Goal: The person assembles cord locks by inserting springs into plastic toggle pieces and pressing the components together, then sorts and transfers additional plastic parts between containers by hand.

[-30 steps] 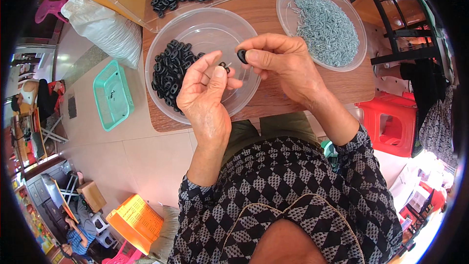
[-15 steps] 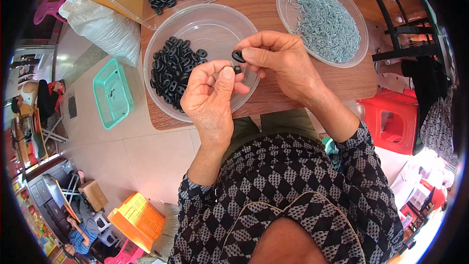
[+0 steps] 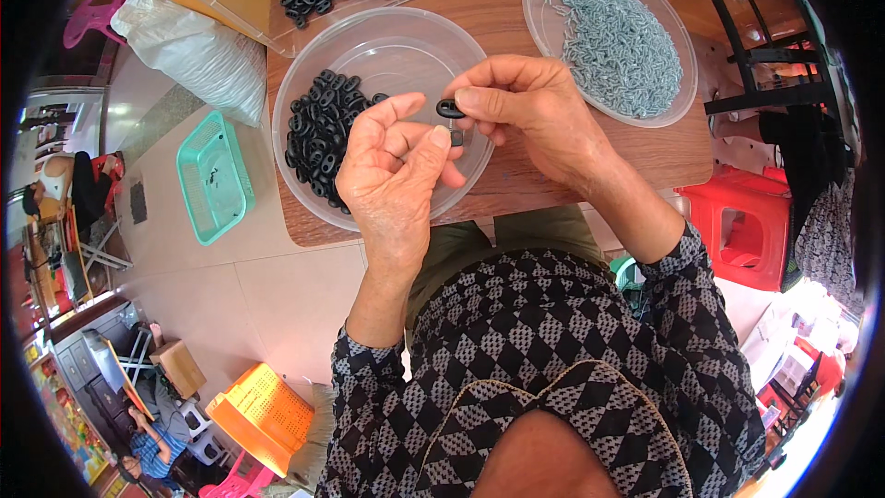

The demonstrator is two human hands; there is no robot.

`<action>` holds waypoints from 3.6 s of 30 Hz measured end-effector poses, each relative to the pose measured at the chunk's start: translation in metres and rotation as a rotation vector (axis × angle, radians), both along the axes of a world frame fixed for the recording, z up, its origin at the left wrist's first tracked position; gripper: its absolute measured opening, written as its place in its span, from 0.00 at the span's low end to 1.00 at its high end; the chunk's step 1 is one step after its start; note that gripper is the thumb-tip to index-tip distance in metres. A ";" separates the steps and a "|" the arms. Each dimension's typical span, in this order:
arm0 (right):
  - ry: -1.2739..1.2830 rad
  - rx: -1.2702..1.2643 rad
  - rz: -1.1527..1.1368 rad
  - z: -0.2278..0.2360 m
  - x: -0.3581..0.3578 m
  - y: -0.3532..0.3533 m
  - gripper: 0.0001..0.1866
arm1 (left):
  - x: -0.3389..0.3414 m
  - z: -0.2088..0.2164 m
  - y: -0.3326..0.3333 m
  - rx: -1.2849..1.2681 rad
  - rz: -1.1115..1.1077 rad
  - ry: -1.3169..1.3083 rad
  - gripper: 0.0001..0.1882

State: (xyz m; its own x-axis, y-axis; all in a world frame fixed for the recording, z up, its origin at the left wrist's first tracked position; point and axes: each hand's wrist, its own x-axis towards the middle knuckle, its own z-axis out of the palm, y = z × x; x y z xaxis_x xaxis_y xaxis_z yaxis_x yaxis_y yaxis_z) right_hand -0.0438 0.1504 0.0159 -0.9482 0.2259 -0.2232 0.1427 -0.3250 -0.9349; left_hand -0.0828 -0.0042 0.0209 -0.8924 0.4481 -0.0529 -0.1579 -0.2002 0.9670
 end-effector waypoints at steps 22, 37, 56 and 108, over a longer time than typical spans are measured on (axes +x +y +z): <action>0.017 0.089 0.018 0.002 0.001 0.001 0.06 | -0.002 -0.001 0.001 -0.015 0.004 -0.012 0.16; 0.120 0.201 0.021 0.008 0.005 -0.004 0.06 | 0.002 -0.012 0.006 0.059 0.050 0.013 0.15; 0.323 0.547 -0.044 -0.006 0.016 -0.019 0.16 | 0.011 -0.012 0.012 0.118 0.216 0.014 0.13; 0.725 1.135 -0.305 -0.005 0.025 -0.013 0.19 | 0.039 -0.016 0.035 -0.139 0.321 0.447 0.07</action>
